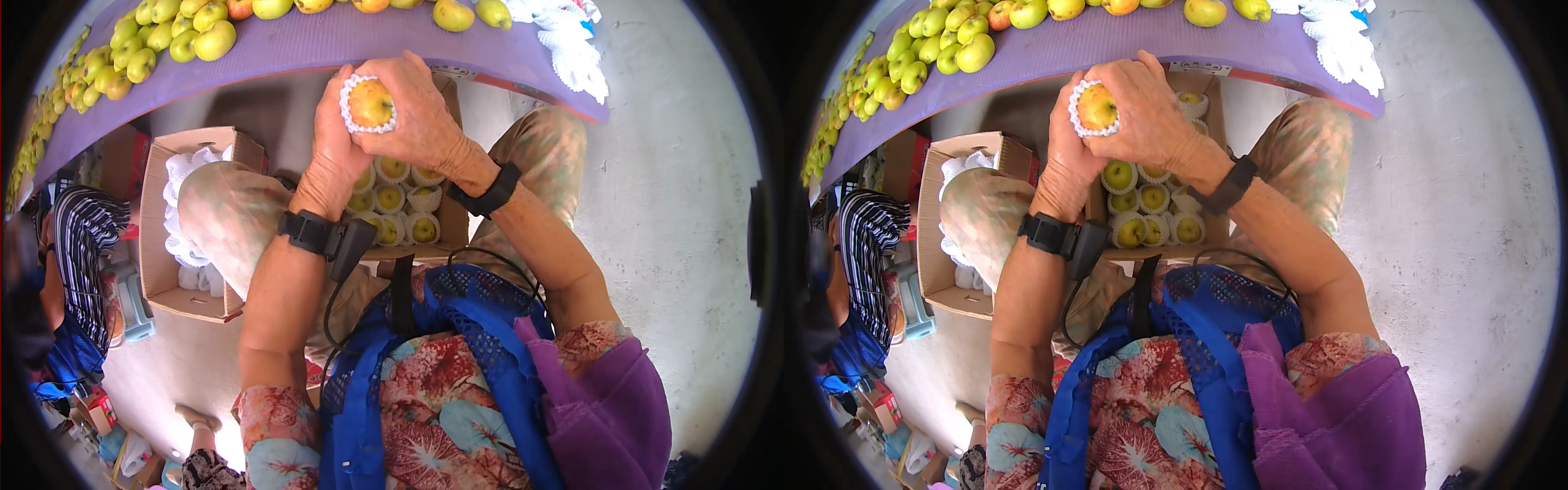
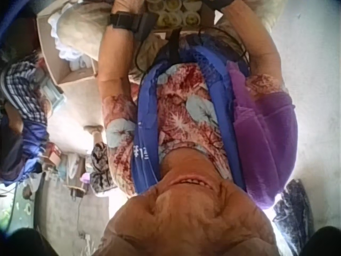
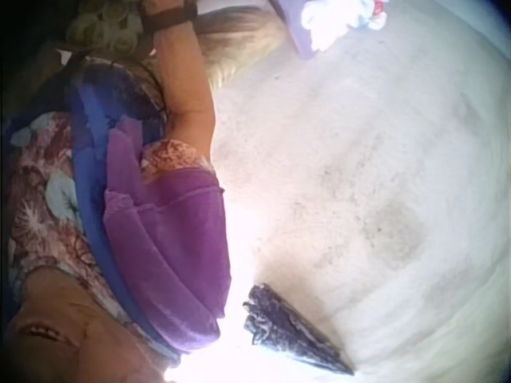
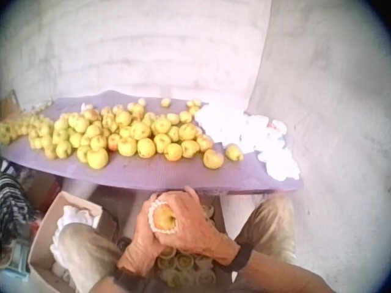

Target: Picking up apples, putting them into white foam protective sleeves, and placing them into a shipping box.

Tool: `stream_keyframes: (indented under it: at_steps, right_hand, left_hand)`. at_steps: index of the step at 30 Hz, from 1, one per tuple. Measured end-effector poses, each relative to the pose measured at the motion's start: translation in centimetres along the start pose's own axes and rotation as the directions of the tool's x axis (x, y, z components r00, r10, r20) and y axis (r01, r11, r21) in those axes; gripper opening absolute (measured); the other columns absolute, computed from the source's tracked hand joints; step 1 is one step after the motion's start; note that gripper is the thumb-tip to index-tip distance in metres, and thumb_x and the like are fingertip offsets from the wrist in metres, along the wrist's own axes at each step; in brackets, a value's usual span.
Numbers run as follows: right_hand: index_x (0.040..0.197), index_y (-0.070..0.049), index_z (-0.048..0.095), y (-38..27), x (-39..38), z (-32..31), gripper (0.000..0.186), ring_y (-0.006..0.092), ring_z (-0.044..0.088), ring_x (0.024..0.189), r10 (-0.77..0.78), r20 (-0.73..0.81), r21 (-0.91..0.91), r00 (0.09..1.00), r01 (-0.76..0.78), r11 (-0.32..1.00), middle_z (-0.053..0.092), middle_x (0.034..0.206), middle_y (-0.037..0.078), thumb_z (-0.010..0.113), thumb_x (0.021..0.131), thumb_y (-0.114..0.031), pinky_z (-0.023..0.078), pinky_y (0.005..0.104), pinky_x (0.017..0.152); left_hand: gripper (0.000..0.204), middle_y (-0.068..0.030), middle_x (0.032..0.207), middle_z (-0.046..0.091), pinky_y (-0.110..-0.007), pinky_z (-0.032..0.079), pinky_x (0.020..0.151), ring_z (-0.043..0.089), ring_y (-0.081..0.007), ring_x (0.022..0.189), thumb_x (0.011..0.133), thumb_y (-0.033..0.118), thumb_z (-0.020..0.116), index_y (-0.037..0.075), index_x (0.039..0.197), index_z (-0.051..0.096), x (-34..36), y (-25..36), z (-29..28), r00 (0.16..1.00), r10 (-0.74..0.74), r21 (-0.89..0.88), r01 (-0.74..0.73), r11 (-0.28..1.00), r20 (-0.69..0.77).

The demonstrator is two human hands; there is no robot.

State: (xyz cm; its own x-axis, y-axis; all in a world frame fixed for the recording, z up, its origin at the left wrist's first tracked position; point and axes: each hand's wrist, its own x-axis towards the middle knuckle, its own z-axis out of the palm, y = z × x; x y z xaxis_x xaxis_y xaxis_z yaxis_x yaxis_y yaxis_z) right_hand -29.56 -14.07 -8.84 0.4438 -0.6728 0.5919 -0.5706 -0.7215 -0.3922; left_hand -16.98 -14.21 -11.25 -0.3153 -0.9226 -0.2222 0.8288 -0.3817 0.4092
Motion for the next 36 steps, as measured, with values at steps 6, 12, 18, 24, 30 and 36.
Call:
stream_keyframes:
  at_steps: [6, 12, 18, 24, 30, 36]
  right_hand:
    - [0.114, -0.007, 0.051, 0.5, 0.1, 0.2, 0.058, 0.0343, 0.054, 0.100, 0.023, -0.080, 0.080, 0.997, -0.016, 0.997, 0.056, 0.105, 0.013, 0.074, 0.061, -0.015, 0.044, 0.0410, 0.091]
    - [0.124, -0.006, 0.048, 0.3, -0.7, -0.2, 0.065, 0.0296, 0.054, 0.110, 0.162, 0.018, 0.208, 0.987, -0.162, 0.965, 0.054, 0.115, 0.014, 0.074, 0.065, -0.015, 0.043, 0.0384, 0.094]
    - [0.143, -0.003, 0.030, 1.5, -1.8, -3.2, 0.090, 0.0269, 0.049, 0.121, 0.436, 0.256, 0.646, 0.863, -0.488, 0.586, 0.047, 0.134, 0.021, 0.079, 0.072, -0.030, 0.044, 0.0370, 0.097]
    - [0.137, -0.003, 0.042, 3.0, -2.3, -5.2, 0.072, 0.0199, 0.055, 0.111, 0.345, 0.612, 0.542, 0.712, -0.695, 0.472, 0.057, 0.123, 0.012, 0.075, 0.076, -0.024, 0.044, 0.0327, 0.095]
    - [0.128, -0.004, 0.052, 3.5, -2.9, -4.7, 0.063, 0.0163, 0.057, 0.104, 0.295, 0.738, 0.438, 0.606, -0.764, 0.474, 0.061, 0.114, 0.007, 0.077, 0.072, -0.021, 0.045, 0.0300, 0.093]
    - [0.122, -0.004, 0.054, 3.3, -3.2, -3.9, 0.059, 0.0160, 0.058, 0.102, 0.302, 0.699, 0.428, 0.648, -0.717, 0.549, 0.061, 0.111, 0.006, 0.078, 0.070, -0.017, 0.046, 0.0294, 0.091]
  left_hand:
    - [0.030, -0.0065, 0.106, 0.064, -0.035, 0.052, 0.086, 0.062, -0.0205, 0.099, 0.099, 0.030, 0.044, 0.006, 0.110, 0.057, 0.8, 0.0, 0.3, 0.999, 0.042, 0.071, -0.042, 0.997, 0.000]
    - [0.033, -0.0081, 0.107, 0.064, -0.037, 0.053, 0.087, 0.063, -0.0213, 0.099, 0.098, 0.032, 0.045, 0.004, 0.111, 0.056, 1.5, -0.1, -0.6, 0.998, 0.064, 0.119, -0.065, 0.991, 0.017]
    - [0.053, -0.0126, 0.107, 0.064, -0.040, 0.055, 0.082, 0.064, -0.0259, 0.097, 0.095, 0.050, 0.046, 0.003, 0.118, 0.055, 1.3, 0.4, -0.8, 0.968, -0.191, 0.170, 0.164, 0.972, 0.161]
    - [0.067, -0.0137, 0.108, 0.063, -0.037, 0.057, 0.079, 0.065, -0.0242, 0.096, 0.092, 0.061, 0.044, 0.003, 0.123, 0.052, 1.0, -0.6, -1.1, 0.946, -0.302, 0.448, 0.219, 0.867, 0.121]
    - [0.063, -0.0134, 0.110, 0.062, -0.036, 0.055, 0.083, 0.064, -0.0214, 0.098, 0.093, 0.058, 0.046, 0.002, 0.122, 0.053, 0.8, -1.3, -1.3, 0.909, -0.395, 0.526, 0.274, 0.805, 0.131]
    - [0.068, -0.0119, 0.113, 0.061, -0.032, 0.053, 0.084, 0.062, -0.0191, 0.100, 0.092, 0.061, 0.046, 0.002, 0.124, 0.051, 0.2, -0.9, -1.1, 0.933, -0.350, 0.542, 0.250, 0.802, 0.088]
